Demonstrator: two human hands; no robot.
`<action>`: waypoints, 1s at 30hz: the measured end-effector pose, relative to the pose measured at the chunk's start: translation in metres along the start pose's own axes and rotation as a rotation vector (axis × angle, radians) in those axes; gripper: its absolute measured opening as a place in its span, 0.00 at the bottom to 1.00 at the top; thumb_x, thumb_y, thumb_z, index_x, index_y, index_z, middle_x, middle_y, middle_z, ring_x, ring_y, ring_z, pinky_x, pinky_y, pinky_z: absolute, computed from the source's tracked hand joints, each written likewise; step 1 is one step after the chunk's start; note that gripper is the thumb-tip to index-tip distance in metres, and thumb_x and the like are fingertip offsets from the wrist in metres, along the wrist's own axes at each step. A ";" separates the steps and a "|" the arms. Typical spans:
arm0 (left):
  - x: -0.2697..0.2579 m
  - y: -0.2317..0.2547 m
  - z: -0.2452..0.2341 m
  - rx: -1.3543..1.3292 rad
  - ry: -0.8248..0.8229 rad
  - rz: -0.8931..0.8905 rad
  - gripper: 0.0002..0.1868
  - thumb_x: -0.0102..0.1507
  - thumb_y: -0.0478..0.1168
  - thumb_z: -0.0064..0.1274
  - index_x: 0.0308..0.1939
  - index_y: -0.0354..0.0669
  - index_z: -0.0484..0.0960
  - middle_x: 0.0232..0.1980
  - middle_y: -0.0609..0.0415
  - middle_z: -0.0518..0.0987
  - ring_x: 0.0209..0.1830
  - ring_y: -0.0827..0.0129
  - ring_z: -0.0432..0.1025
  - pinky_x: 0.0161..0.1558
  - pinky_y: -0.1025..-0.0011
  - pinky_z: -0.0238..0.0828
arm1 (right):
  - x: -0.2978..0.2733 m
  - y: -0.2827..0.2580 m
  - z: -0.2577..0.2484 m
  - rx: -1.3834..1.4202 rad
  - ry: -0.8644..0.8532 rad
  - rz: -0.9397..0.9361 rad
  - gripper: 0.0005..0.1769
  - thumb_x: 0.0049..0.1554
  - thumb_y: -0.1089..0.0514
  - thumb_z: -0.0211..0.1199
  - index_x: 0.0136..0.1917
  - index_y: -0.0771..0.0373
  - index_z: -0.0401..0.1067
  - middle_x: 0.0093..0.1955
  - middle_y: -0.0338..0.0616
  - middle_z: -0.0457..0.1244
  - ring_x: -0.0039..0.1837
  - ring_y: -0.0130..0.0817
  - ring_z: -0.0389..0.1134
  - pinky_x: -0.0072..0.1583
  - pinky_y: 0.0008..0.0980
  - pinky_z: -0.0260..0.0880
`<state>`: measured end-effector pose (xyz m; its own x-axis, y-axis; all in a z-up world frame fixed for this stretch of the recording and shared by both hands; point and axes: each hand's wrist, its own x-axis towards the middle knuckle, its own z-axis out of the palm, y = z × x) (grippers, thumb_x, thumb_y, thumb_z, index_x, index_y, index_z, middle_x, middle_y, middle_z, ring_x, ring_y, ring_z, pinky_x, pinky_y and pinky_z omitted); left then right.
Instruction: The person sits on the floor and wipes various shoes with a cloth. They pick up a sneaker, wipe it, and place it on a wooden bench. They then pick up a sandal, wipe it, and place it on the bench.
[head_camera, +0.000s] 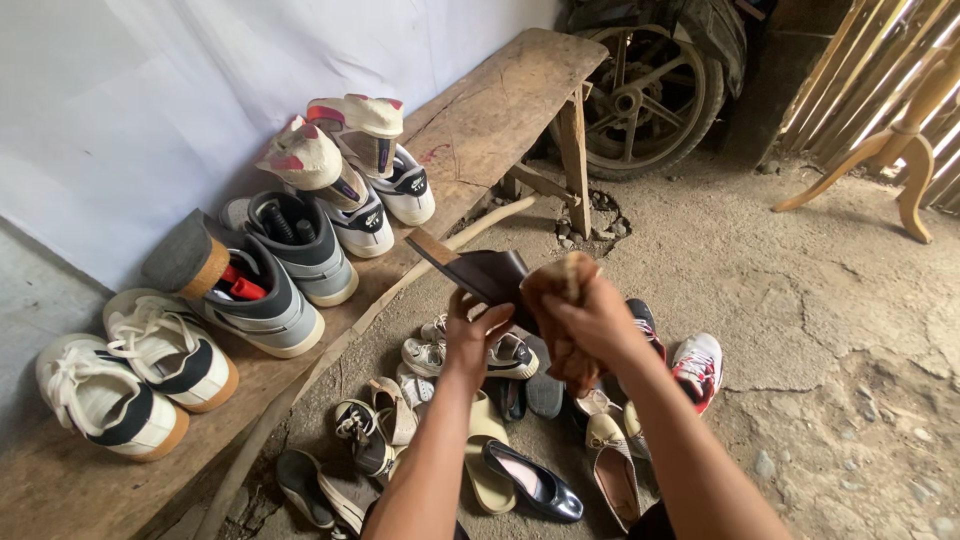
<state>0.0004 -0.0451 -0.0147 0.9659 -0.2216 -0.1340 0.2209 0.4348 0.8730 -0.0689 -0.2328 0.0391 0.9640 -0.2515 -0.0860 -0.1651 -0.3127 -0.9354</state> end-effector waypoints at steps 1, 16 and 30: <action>0.003 -0.004 0.004 0.013 0.057 -0.054 0.49 0.52 0.36 0.64 0.74 0.51 0.56 0.59 0.57 0.71 0.54 0.55 0.78 0.60 0.57 0.78 | -0.001 0.001 0.007 -0.171 0.007 -0.211 0.12 0.55 0.57 0.66 0.52 0.61 0.74 0.46 0.46 0.70 0.48 0.37 0.75 0.53 0.40 0.79; -0.014 -0.006 0.012 -0.630 -0.146 -0.243 0.50 0.58 0.73 0.46 0.60 0.25 0.71 0.53 0.42 0.76 0.53 0.55 0.73 0.54 0.64 0.75 | -0.018 -0.001 -0.015 0.087 -0.080 -0.268 0.21 0.53 0.62 0.66 0.60 0.63 0.70 0.54 0.47 0.69 0.57 0.35 0.71 0.61 0.38 0.71; -0.018 -0.010 0.016 -0.446 -0.207 -0.229 0.54 0.56 0.79 0.39 0.61 0.31 0.75 0.51 0.46 0.80 0.49 0.59 0.74 0.52 0.65 0.68 | 0.006 0.016 0.012 -0.231 0.155 -0.257 0.21 0.47 0.64 0.70 0.54 0.68 0.70 0.49 0.56 0.69 0.55 0.47 0.72 0.59 0.41 0.71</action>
<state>-0.0218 -0.0594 -0.0137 0.8497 -0.5015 -0.1628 0.5017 0.6740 0.5423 -0.0629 -0.2286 0.0194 0.9401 -0.2682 0.2105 0.0181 -0.5773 -0.8163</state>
